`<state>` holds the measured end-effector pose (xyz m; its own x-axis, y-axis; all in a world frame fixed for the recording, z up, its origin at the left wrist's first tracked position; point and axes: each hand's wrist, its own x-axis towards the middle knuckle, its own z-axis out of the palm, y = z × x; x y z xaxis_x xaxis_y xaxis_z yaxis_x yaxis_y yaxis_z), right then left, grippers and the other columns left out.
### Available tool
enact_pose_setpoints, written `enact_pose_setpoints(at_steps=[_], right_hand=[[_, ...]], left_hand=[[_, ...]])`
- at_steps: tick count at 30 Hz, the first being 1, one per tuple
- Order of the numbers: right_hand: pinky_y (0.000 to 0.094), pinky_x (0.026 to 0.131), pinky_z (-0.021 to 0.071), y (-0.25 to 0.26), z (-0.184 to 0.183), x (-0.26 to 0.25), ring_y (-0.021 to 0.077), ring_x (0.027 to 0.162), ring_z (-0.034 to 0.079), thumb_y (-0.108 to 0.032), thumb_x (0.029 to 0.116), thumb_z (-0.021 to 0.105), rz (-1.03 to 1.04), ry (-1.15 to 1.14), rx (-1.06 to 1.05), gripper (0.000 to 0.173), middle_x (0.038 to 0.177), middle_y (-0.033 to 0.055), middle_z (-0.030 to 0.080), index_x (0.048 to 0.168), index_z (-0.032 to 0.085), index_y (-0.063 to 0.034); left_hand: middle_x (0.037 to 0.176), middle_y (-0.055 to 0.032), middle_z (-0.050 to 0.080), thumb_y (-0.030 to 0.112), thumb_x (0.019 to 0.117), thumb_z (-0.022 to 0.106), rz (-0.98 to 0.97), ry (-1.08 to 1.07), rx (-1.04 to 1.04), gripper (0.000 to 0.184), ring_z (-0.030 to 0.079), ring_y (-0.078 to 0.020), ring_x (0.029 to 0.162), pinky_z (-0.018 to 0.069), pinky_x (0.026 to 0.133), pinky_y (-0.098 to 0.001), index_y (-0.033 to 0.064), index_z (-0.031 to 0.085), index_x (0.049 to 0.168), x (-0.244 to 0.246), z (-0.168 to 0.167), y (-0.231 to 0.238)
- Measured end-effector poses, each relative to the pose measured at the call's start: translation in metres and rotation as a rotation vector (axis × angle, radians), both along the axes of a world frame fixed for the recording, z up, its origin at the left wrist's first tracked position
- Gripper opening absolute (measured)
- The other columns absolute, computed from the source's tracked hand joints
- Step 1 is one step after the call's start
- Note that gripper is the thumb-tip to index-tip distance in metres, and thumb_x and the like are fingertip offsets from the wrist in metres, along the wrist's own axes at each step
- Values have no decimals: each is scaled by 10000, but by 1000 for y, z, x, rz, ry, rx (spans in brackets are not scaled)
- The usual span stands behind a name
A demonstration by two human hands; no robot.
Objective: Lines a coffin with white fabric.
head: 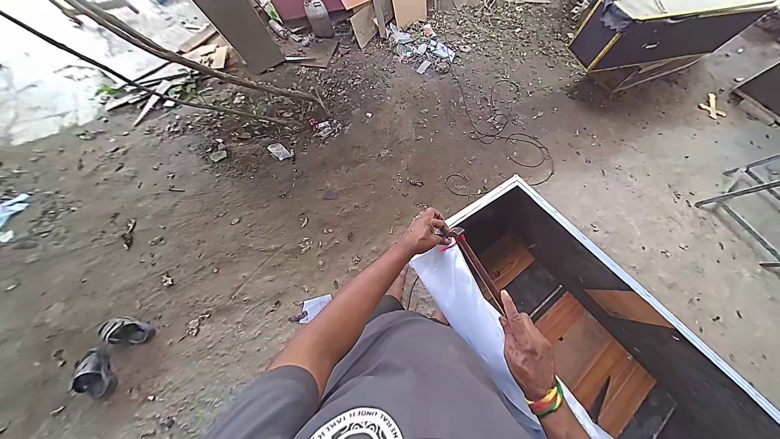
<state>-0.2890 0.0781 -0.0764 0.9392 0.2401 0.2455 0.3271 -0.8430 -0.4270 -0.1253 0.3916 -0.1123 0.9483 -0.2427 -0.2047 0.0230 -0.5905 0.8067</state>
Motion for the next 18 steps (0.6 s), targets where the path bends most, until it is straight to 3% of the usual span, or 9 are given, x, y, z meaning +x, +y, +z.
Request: enact_pose_setpoints(at_steps=[3,7,10,12,15,18], right_hand=[[516,550,567,-2,-5,1,322,623,688,-211,1018,501,-36,141,-59,453,781,135,695,1455,616,-190],[473,525,560,3,5,4,291,598,666,-230,1032,494,-36,29,11,425,760,120,676,1419,643,-137],[428,552,573,4,9,4,257,630,674,-242,1043,491,-34,-68,101,416,792,118,689,1386,657,-76],[399,585,577,3,7,0,240,656,674,-229,1042,496,-26,-118,145,411,813,122,690,1365,657,-32],[428,591,584,2,-5,-7,251,661,684,-237,1044,487,-25,-35,67,419,816,115,697,1397,646,-80],[492,536,569,2,-14,-3,300,613,683,-229,1025,496,-30,90,-45,435,771,124,691,1432,636,-168]], left_hand=[[1320,-94,585,352,816,808,-21,-10,18,194,504,-259,1268,405,1079,-486,222,793,959,1,-3,0],[1330,-113,583,298,818,793,13,-1,-39,177,509,-259,1269,409,1073,-482,177,788,947,-2,-2,0],[1304,-101,586,282,807,820,74,-13,-212,203,529,-183,1238,459,1023,-377,155,776,960,-11,-9,-2],[1385,-131,551,257,805,823,75,-15,-306,408,527,-195,1280,501,988,-357,128,727,1180,-22,-8,-2],[1525,-148,464,201,772,840,179,94,-403,818,580,-237,1271,560,952,-399,110,470,1495,-39,-9,0],[1466,-149,514,222,718,887,253,169,-447,1066,644,-249,1171,588,916,-416,112,279,1587,-46,-24,1]])
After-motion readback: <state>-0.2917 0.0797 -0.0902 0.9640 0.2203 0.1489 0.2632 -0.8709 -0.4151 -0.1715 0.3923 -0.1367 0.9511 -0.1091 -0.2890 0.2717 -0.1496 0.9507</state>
